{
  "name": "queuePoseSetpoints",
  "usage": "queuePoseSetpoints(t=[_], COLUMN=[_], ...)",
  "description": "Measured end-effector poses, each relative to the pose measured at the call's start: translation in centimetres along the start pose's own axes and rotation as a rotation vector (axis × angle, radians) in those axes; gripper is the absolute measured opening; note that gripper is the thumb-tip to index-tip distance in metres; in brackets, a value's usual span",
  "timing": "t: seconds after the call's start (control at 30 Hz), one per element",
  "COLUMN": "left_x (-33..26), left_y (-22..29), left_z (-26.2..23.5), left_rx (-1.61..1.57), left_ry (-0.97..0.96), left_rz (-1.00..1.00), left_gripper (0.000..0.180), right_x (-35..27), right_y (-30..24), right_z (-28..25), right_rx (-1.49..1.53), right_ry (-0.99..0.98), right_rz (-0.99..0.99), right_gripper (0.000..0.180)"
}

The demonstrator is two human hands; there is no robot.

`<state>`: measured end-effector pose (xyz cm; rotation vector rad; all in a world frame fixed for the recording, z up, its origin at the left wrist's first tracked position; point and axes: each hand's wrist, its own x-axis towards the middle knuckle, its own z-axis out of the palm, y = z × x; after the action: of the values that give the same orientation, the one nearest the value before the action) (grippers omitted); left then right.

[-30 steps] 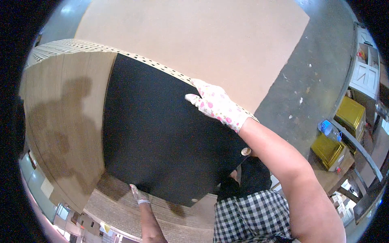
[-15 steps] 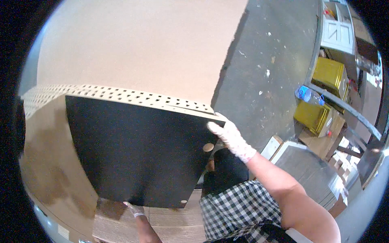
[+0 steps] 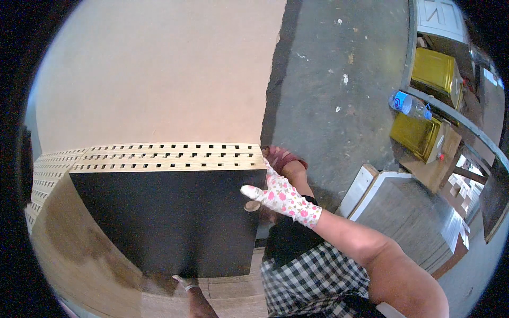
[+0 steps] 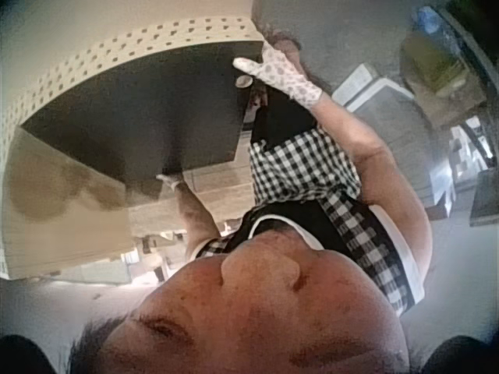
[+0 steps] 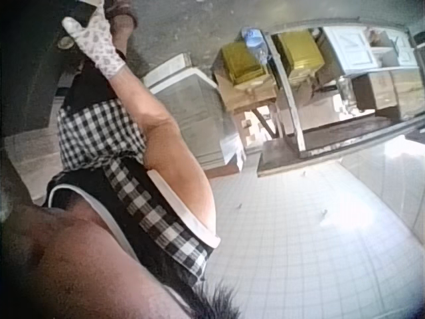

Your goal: The person wipes a black wooden panel with a cloth, then picks up a slatted wooden panel and rubs a sponge along its edges before stacking it on a pile. They repeat the cleaning process by pouring liquid from a bottle onto the cloth to wipe the next panel.

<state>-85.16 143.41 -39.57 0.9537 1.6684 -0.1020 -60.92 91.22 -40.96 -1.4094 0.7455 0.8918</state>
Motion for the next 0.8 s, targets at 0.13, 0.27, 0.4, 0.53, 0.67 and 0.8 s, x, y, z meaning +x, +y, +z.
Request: queuePoseSetpoints(t=[0.13,0.27,0.4,0.53,0.67,0.8], left_x=[-0.1,1.0,1.1,0.8,-0.7,-5.3], left_y=[-0.4,0.3,-0.6,0.0,-1.1,-5.1], left_z=[0.7,-2.1,-1.5,-0.7,-1.9,-0.2], left_rx=[-0.034,-0.081,-0.097,-0.030,-0.034,0.157], left_ry=[-0.003,0.027,-0.001,-0.022,-0.262,-0.137], left_rz=[-0.064,-0.072,-0.037,-0.054,-0.109,-0.067], left_gripper=[0.084,0.085,0.085,0.083,0.079,0.075], right_x=[0.0,0.9,0.6,0.6,0.2,-1.0], right_y=[-1.4,-0.7,-1.2,-1.1,-0.6,-1.4], right_z=[-0.2,-1.1,-0.9,-1.0,-2.9,-3.3], right_rx=[0.045,-0.074,-0.133,-0.159,-0.369,-0.576], right_ry=[0.016,-0.042,-0.048,-0.017,0.127,0.232], right_rz=[-0.095,-0.371,-0.152,-0.009,-0.066,-0.474], right_gripper=[0.072,0.078,0.066,0.066,0.086,0.069])
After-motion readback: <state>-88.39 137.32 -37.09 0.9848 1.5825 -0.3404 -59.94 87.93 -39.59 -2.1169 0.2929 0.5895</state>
